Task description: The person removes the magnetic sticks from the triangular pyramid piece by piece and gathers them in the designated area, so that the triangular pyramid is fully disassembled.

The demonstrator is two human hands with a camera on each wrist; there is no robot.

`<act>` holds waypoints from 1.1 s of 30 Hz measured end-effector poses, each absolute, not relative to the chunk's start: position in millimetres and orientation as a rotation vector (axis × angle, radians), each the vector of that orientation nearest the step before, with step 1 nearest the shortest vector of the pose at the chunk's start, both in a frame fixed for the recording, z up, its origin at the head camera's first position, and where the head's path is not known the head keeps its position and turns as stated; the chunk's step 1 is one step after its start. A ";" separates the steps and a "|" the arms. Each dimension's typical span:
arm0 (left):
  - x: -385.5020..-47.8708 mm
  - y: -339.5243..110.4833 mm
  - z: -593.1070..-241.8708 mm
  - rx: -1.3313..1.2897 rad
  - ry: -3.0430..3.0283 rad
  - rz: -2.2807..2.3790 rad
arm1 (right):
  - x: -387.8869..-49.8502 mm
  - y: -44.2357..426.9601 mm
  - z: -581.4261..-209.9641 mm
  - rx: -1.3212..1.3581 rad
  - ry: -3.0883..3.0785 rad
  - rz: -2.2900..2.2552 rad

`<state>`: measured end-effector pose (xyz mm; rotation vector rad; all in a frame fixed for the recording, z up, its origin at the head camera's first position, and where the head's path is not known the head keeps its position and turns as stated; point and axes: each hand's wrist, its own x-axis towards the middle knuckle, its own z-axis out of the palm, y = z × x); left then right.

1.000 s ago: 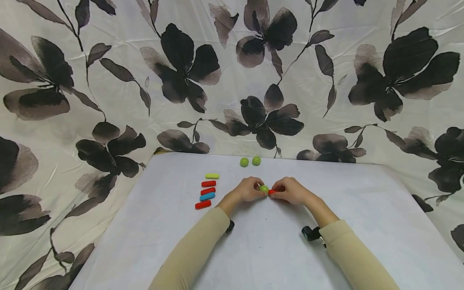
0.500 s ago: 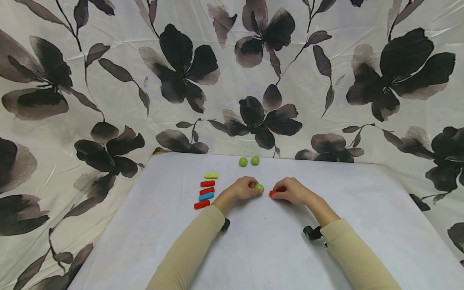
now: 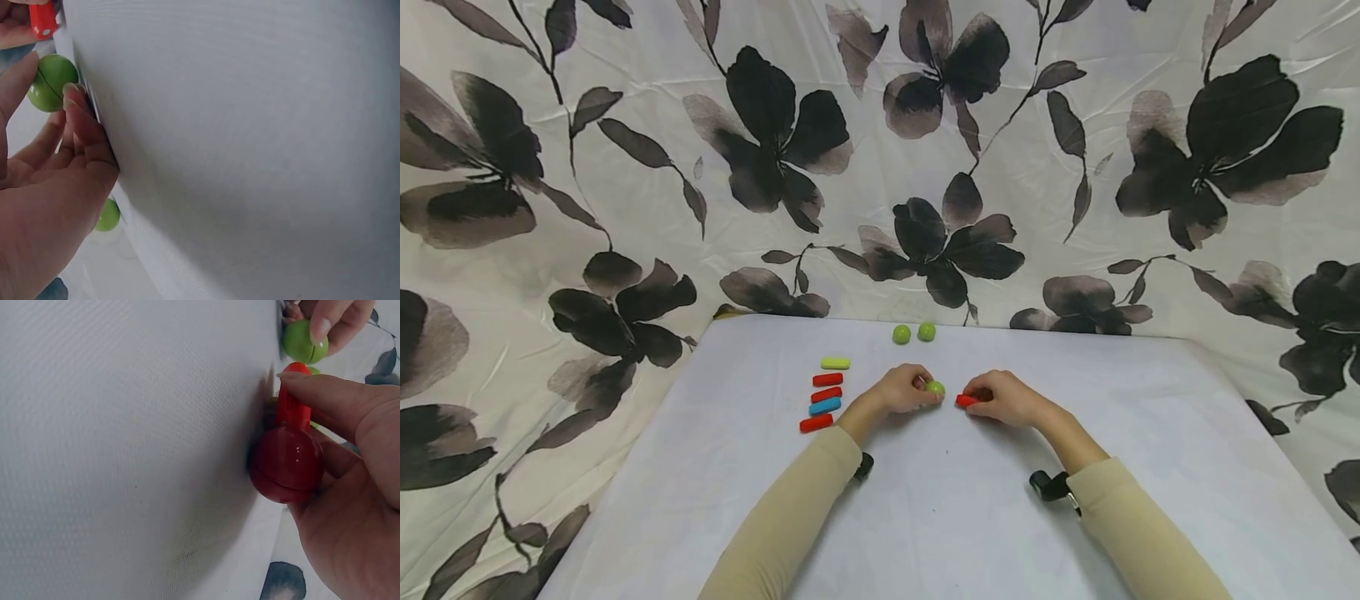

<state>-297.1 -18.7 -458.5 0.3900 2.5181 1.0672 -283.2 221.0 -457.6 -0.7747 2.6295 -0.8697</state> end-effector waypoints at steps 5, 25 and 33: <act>-296.8 -19.3 -457.9 0.386 2.512 1.089 | -278.6 221.5 -455.8 -0.819 2.647 -0.862; -309.7 -7.3 -455.6 0.347 2.579 1.167 | -271.2 243.1 -454.7 -0.743 2.704 -0.859; -327.2 21.8 -463.1 0.023 2.641 1.444 | -267.5 249.8 -453.5 -0.643 2.712 -0.853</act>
